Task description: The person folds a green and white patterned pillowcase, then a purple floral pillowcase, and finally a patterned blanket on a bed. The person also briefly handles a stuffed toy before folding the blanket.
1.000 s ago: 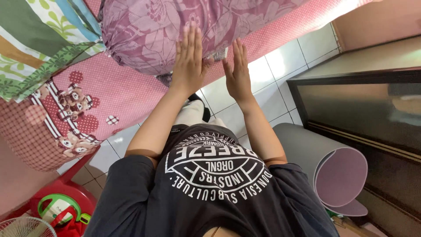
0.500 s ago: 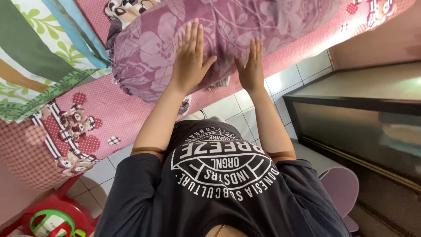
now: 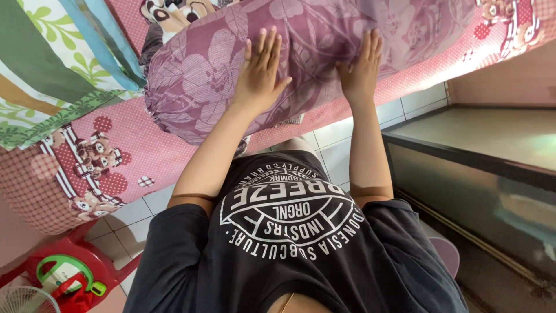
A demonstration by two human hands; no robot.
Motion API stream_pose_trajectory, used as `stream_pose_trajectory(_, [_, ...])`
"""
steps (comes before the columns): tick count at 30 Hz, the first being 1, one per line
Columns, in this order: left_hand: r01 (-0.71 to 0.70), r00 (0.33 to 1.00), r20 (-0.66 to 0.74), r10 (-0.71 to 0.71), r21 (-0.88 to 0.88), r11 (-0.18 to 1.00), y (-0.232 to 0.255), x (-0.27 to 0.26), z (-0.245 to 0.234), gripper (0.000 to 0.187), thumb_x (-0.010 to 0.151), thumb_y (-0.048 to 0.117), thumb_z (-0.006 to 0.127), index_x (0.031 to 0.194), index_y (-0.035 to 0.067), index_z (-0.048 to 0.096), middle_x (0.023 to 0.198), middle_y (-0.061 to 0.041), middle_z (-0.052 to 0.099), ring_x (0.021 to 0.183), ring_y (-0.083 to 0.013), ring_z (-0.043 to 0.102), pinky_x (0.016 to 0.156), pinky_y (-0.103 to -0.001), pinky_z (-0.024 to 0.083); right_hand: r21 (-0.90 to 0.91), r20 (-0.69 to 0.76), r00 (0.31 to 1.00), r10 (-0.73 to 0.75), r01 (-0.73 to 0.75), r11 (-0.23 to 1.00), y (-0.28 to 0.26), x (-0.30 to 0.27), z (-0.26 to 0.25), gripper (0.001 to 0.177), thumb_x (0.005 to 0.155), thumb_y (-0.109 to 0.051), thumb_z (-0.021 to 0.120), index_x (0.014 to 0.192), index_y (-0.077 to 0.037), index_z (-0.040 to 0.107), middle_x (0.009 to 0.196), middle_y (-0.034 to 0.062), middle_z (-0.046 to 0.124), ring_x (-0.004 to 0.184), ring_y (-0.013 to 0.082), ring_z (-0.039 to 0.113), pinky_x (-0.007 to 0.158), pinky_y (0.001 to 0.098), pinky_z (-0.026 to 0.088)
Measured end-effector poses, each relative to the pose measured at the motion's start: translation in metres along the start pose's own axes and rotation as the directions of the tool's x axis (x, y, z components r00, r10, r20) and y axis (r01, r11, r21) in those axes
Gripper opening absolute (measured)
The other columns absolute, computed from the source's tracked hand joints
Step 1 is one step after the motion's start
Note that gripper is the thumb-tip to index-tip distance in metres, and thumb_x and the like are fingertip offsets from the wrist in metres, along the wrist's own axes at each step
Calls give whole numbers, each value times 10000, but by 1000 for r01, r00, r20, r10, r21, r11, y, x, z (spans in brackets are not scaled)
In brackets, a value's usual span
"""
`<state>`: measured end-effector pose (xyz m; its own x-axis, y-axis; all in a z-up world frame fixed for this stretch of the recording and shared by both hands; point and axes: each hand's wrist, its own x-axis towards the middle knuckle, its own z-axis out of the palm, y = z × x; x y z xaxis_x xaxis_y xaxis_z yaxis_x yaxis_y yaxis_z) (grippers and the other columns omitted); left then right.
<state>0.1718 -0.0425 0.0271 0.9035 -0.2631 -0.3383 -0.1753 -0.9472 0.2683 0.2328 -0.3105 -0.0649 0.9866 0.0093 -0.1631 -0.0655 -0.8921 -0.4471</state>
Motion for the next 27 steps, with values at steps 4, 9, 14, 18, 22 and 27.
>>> stream_pose_trajectory(4, [-22,999,-31,22,-8,1000,12,17,7,913,1160,538,472,1625,0,-101,1701,-169,-128,1581,-310,-100,1323,-473,-47,62,-18,993,-116,117,991,33,36,-3,1033,993,-262,887,1666,-123,116,1737,100,64,1601,372,22,1293,590,65])
stream_pose_trajectory(9, [81,995,-67,-79,23,996,20,46,32,945,1054,633,469,1651,68,3,1727,-100,-31,1575,-250,-77,1285,-468,-62,73,7,942,-336,335,940,54,57,-15,895,1049,-225,792,1657,-86,150,1725,159,141,1578,441,37,1282,646,62])
stream_pose_trajectory(14, [172,983,-71,-169,36,984,21,59,34,893,1106,672,341,1667,74,-14,1717,-74,-91,1573,-221,-105,1315,-443,-47,-35,-30,901,-432,431,901,67,76,15,731,1120,-408,618,1656,-91,236,1726,97,143,1584,411,36,1294,643,42])
stream_pose_trajectory(18, [197,979,-56,-195,35,980,18,63,34,913,1087,724,255,1672,83,-29,1719,-75,-102,1588,-221,-95,1318,-425,-50,-157,-150,867,-474,453,878,71,86,38,647,1141,-538,471,1650,-170,316,1715,75,202,1595,367,127,1306,606,123])
stream_pose_trajectory(22, [224,961,-161,-223,-8,974,15,68,47,847,1115,690,263,1674,92,46,1737,-81,1,1603,-225,-8,1307,-423,-20,-102,-207,844,-495,485,869,67,92,44,551,1132,-474,505,1615,-222,414,1693,33,279,1588,332,182,1297,582,143])
stream_pose_trajectory(27, [264,925,-286,-251,5,965,16,73,66,751,1156,587,284,1667,64,111,1731,-92,72,1594,-225,45,1296,-432,20,-138,-367,785,-498,484,864,70,97,59,442,1102,-468,506,1494,-286,596,1612,-13,427,1532,284,337,1254,512,247])
